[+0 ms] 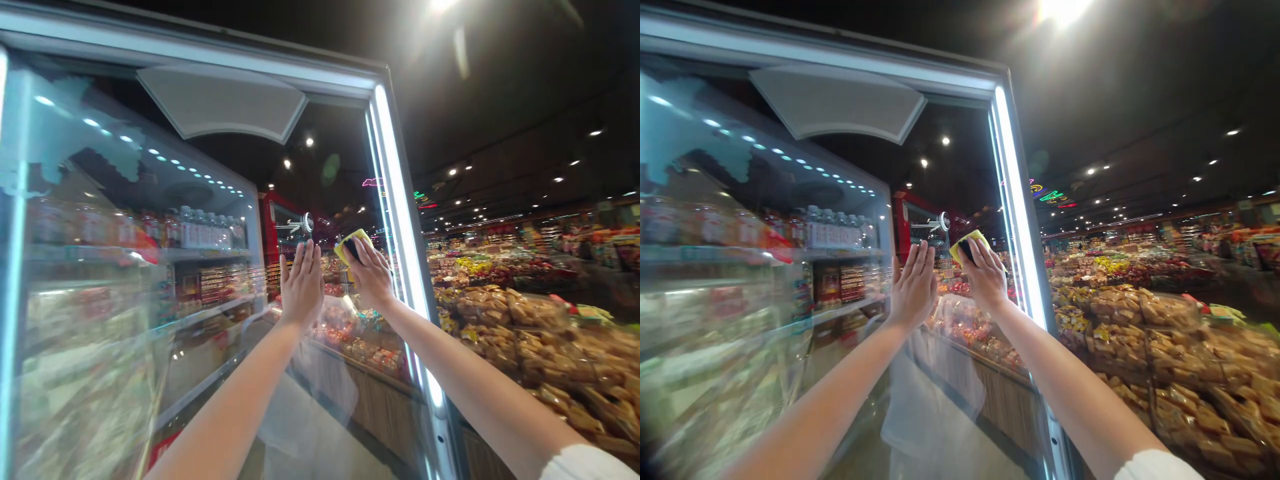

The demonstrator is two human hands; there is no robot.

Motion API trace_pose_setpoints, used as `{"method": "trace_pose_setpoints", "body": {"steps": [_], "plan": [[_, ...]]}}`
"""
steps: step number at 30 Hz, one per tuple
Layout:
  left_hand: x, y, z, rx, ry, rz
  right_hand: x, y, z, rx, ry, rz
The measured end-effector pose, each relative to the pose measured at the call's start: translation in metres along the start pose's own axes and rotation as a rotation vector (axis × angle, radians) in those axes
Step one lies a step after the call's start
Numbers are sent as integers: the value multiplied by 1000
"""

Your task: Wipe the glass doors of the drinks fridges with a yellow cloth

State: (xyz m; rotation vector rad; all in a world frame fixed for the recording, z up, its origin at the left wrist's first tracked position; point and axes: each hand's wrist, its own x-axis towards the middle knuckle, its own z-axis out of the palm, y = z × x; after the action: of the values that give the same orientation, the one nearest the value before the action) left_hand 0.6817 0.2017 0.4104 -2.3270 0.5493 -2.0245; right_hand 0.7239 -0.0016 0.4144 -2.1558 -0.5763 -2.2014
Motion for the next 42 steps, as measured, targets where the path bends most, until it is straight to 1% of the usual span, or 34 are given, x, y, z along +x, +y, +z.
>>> {"method": "trace_pose_setpoints", "body": {"steps": [2, 4, 6, 7, 9, 10, 11, 13, 15, 17, 19, 21, 23, 24, 25, 27, 29, 31, 32, 34, 35, 37, 39, 41, 42], "plan": [[-7, -6, -4, 12, -15, -2, -13, 5, -6, 0, -36, -84], [-10, -13, -9, 23, -29, -10, -12, 15, -8, 10, -28, -87], [-9, -19, -13, 36, -34, -28, 4, 20, -4, 23, 26, -17], [-8, -21, -14, 40, -35, -35, 14, 17, -1, 29, 63, 32], [-7, -23, -16, 46, -38, -38, 28, 5, 5, 42, 120, 94], [-7, -23, -16, 48, -40, -36, 30, -2, 8, 47, 126, 82], [-8, -23, -16, 49, -41, -36, 27, -9, 8, 49, 117, 41], [-12, -21, -15, 52, -43, -42, 12, -16, 6, 45, 66, -85], [-17, -21, -15, 53, -49, -43, -4, -11, -1, 36, 3, -183], [-21, -24, -17, 57, -57, -36, -10, -1, -8, 39, -51, -212], [-22, -30, -20, 64, -52, -33, 0, 2, -9, 65, -70, -163], [-20, -37, -23, 69, -29, -45, 19, -9, -6, 107, -30, -45], [-18, -44, -26, 69, -8, -63, 33, -33, -2, 142, 21, 40], [-18, -47, -28, 69, -4, -70, 35, -47, 1, 155, 29, 37], [-19, -49, -30, 68, -5, -74, 33, -60, 2, 164, 22, 3], [-22, -54, -34, 69, -14, -72, 18, -75, 1, 178, -29, -106], [-28, -59, -40, 72, -30, -66, -2, -74, -2, 180, -82, -176], [-34, -67, -48, 79, -50, -66, -13, -62, -5, 164, -95, -156], [-37, -72, -51, 84, -59, -69, -12, -57, -5, 154, -80, -115], [-41, -82, -57, 99, -67, -83, 3, -54, -1, 144, -16, 6], [-43, -87, -59, 106, -64, -91, 14, -59, 2, 147, 20, 64], [-46, -94, -62, 118, -52, -98, 37, -81, 9, 168, 71, 125], [-50, -99, -63, 129, -46, -90, 47, -108, 13, 190, 75, 90], [-55, -102, -65, 139, -50, -83, 40, -126, 13, 202, 39, -14], [-58, -103, -66, 142, -56, -84, 32, -130, 11, 205, 12, -74]]}}
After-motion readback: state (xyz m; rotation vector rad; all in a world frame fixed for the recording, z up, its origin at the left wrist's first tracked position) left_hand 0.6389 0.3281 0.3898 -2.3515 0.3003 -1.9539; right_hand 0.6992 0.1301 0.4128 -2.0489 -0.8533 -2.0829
